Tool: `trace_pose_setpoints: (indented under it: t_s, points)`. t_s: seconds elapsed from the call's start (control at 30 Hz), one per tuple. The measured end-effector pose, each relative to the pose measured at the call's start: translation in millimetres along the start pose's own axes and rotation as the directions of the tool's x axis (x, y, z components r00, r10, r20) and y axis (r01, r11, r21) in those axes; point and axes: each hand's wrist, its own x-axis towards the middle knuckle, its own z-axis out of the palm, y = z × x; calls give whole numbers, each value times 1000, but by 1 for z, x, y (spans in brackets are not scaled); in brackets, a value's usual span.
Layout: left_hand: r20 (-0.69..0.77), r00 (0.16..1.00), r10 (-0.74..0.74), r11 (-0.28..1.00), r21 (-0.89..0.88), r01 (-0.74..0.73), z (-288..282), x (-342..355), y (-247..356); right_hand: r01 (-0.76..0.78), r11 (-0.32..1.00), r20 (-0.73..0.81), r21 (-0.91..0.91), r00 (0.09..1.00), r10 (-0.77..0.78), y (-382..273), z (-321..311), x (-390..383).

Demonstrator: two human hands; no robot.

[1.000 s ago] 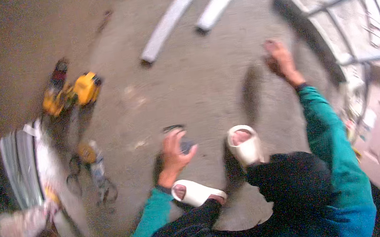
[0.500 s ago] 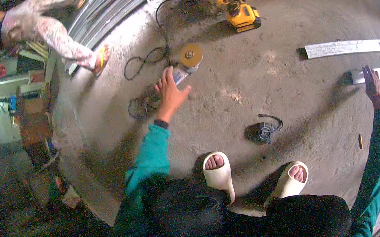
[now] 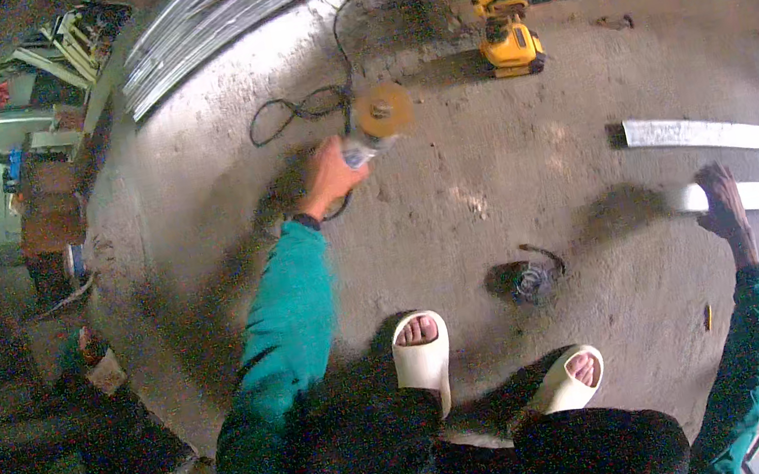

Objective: The person measures a metal stud with a tape measure and then cuts it using an angle grinder, creating sparks.

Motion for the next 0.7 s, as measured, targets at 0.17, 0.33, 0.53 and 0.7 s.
trace_pose_setpoints:
  t_s: [0.17,0.33,0.53,0.7]
  points:
    - [-180,984,-11,994,-112,-10,-107,-34,-7,88,985,-50,146,995,-81,-121,10,102]
    - [-405,914,-13,977,-202,-75,-199,-96,1,267,957,99,113,955,-278,-272,53,228]
    - [-367,921,-133,890,-454,-52,-241,-127,67,252,944,143,216,948,-285,-367,94,265]
    - [-132,983,-129,772,-636,16,-253,-158,110,290,262,-255,920,954,-160,-418,-2,231]
